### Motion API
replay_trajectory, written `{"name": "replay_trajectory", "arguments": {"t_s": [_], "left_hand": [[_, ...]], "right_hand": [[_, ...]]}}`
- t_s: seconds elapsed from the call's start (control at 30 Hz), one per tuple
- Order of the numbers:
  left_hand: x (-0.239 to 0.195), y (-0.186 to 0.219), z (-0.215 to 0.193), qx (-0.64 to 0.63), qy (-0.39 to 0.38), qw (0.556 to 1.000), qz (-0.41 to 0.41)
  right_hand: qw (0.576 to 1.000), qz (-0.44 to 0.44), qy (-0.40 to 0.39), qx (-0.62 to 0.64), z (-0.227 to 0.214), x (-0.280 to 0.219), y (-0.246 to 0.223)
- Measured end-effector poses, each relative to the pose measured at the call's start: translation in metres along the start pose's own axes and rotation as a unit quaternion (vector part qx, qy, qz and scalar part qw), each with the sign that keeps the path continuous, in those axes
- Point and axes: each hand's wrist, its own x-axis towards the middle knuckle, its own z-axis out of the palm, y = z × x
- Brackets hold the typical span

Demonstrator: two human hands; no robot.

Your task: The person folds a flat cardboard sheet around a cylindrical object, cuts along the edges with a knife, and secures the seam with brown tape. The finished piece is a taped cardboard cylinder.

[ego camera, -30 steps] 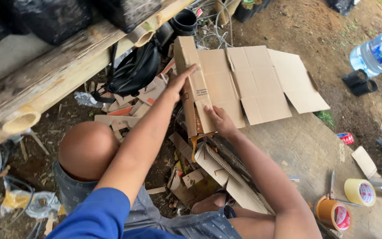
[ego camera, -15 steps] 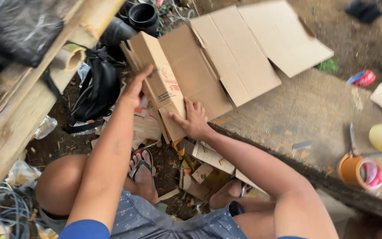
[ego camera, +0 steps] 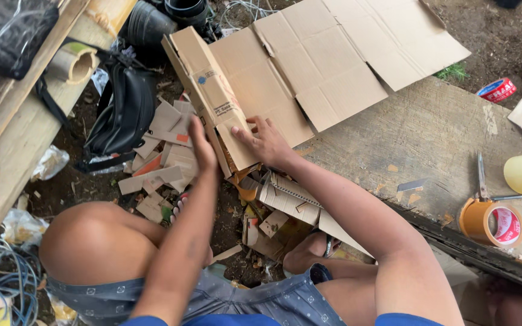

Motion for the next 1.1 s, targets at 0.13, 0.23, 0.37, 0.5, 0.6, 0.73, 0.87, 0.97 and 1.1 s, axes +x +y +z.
{"name": "replay_trajectory", "arguments": {"t_s": [0.13,0.23,0.37,0.5,0.6,0.73,0.87,0.97,1.1], "left_hand": [[-0.075,-0.018,-0.006,-0.028,0.035,0.987,-0.155],[-0.076,0.004,-0.004,0.021,-0.011,0.972,-0.234],[-0.061,0.033,0.009,0.08,-0.019,0.98,-0.18],[-0.072,0.047,0.02,0.085,-0.055,0.988,-0.12],[-0.07,0.05,0.029,0.091,-0.057,0.988,-0.112],[-0.069,0.054,0.027,0.106,-0.062,0.987,-0.1],[-0.069,0.062,0.023,0.066,-0.091,0.986,-0.123],[-0.066,0.068,0.02,0.089,-0.098,0.98,-0.147],[-0.06,0.07,0.013,0.103,-0.092,0.98,-0.14]], "right_hand": [[0.999,-0.025,0.04,-0.019,0.002,-0.008,-0.003],[0.998,-0.019,0.041,-0.044,-0.007,-0.012,-0.003],[0.997,-0.069,-0.027,-0.013,-0.013,-0.004,0.011],[0.994,-0.064,-0.027,-0.088,-0.023,0.012,0.039],[0.926,-0.128,0.343,-0.09,-0.075,0.034,0.074],[0.749,0.194,0.632,0.028,-0.186,0.055,0.164],[0.696,0.158,0.532,0.457,-0.227,0.069,0.237],[0.697,0.054,0.522,0.489,-0.239,0.07,0.243],[0.737,-0.118,0.496,0.443,-0.233,0.042,0.222]]}}
